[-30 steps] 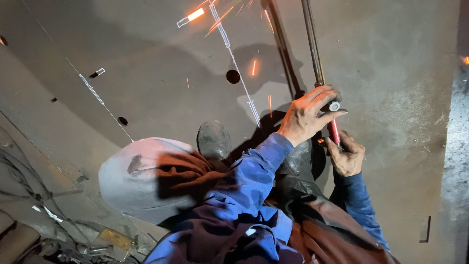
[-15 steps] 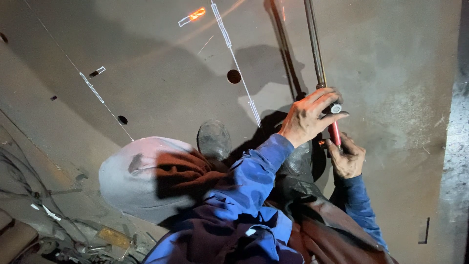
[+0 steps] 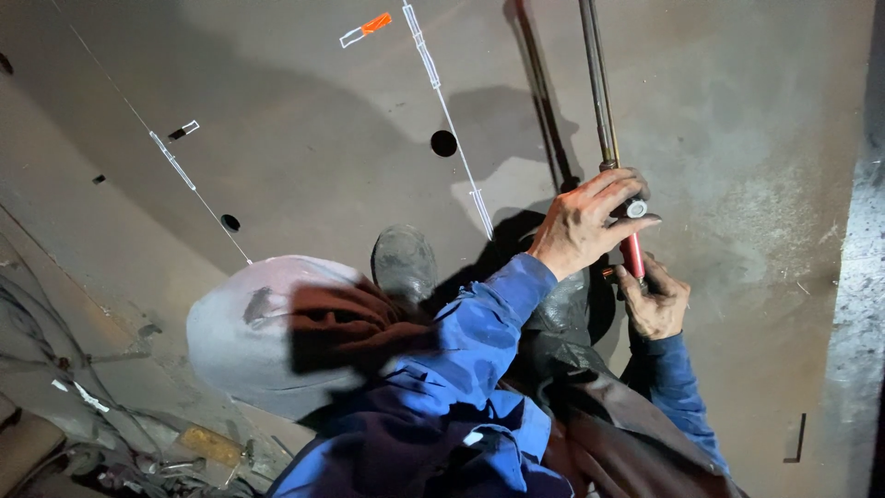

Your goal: The recorder uses a gas cutting torch to cut along marked lines on a large metal plate, then uses a hammer to knock out the cut pieces.

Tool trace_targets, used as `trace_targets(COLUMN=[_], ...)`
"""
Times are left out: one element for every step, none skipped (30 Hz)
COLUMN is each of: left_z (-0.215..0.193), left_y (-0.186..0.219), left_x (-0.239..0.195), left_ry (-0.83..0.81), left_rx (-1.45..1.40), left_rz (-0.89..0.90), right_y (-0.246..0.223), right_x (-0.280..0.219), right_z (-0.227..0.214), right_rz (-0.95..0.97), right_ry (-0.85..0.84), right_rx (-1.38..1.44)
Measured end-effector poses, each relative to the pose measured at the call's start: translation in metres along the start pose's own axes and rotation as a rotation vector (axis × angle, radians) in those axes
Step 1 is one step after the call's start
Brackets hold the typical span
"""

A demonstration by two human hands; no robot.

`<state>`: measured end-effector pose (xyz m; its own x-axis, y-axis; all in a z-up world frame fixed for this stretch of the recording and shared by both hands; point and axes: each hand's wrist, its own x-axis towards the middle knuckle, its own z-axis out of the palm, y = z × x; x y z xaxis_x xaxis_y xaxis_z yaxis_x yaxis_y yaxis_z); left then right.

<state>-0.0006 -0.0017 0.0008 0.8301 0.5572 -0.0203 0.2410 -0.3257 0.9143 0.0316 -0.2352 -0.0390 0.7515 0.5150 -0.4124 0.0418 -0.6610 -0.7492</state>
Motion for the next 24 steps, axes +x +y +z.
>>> trace_targets(left_z=[0.000, 0.000, 0.001, 0.003, 0.004, 0.004, 0.004, 0.004, 0.003, 0.003, 0.002, 0.002, 0.002, 0.002, 0.003, 0.004, 0.006, 0.005, 0.004, 0.003, 0.003, 0.003, 0.003, 0.003], left_y=[0.000, 0.000, -0.001, -0.003, -0.004, -0.005, -0.005, -0.006, -0.005, -0.005, -0.004, -0.004, -0.003, -0.002, -0.004, -0.005, -0.007, -0.005, -0.003, -0.001, -0.002, -0.002, -0.002, -0.003], left_x=[0.000, 0.000, -0.001, -0.001, -0.001, -0.001, -0.001, -0.002, -0.001, -0.001, -0.001, -0.001, 0.000, 0.000, 0.000, 0.000, 0.000, 0.000, 0.000, 0.001, 0.000, 0.000, 0.000, 0.000], left_ry=[-0.010, -0.020, -0.017, -0.010, -0.004, -0.003, -0.003, -0.002, -0.003, -0.008, -0.013, -0.014, -0.009, -0.003, -0.004, -0.003, -0.002, -0.002, 0.007, 0.017, 0.017, 0.011, 0.006, 0.006], left_rx=[-0.004, -0.008, -0.007, 0.004, 0.014, 0.014, 0.017, 0.020, 0.020, 0.013, 0.007, 0.006, 0.002, -0.003, -0.003, -0.003, -0.003, -0.003, -0.001, 0.001, 0.001, -0.011, -0.023, -0.023], left_rz=[-0.006, -0.011, -0.011, 0.003, 0.017, 0.017, 0.025, 0.032, 0.031, 0.020, 0.009, 0.008, 0.009, 0.009, 0.009, 0.013, 0.018, 0.019, 0.017, 0.015, 0.014, 0.013, 0.013, 0.013], right_y=[-0.001, -0.001, -0.004, -0.008, -0.011, -0.011, -0.011, -0.012, -0.010, -0.009, -0.007, -0.008, -0.009, -0.011, -0.013, -0.015, -0.016, -0.015, -0.013, -0.012, -0.013, -0.014, -0.015, -0.015], right_x=[0.000, 0.000, 0.000, 0.000, 0.000, 0.001, 0.000, 0.000, 0.000, 0.000, 0.000, 0.000, 0.000, 0.001, 0.001, 0.000, 0.000, 0.000, 0.000, 0.000, 0.000, -0.001, -0.001, -0.001], right_z=[0.000, 0.000, -0.001, -0.001, -0.001, -0.001, 0.000, 0.000, 0.000, 0.000, 0.001, 0.000, 0.000, 0.000, 0.000, 0.000, 0.000, 0.000, 0.000, 0.000, 0.000, 0.000, 0.001, 0.001], right_rz=[-0.022, -0.044, -0.047, -0.006, 0.036, 0.035, 0.046, 0.057, 0.058, 0.058, 0.058, 0.059, 0.048, 0.036, 0.037, 0.046, 0.055, 0.055, 0.055, 0.055, 0.056, 0.057, 0.059, 0.059], right_ry=[0.002, 0.003, 0.002, -0.003, -0.006, -0.006, -0.010, -0.013, -0.014, -0.011, -0.008, -0.008, -0.008, -0.008, -0.008, -0.003, 0.003, 0.003, -0.002, -0.006, -0.007, -0.003, 0.000, 0.000], right_rx=[-0.005, -0.011, -0.011, -0.028, -0.046, -0.047, -0.007, 0.032, 0.032, 0.047, 0.062, 0.061, 0.033, 0.005, 0.004, 0.039, 0.075, 0.075, 0.076, 0.077, 0.077, 0.080, 0.083, 0.083])
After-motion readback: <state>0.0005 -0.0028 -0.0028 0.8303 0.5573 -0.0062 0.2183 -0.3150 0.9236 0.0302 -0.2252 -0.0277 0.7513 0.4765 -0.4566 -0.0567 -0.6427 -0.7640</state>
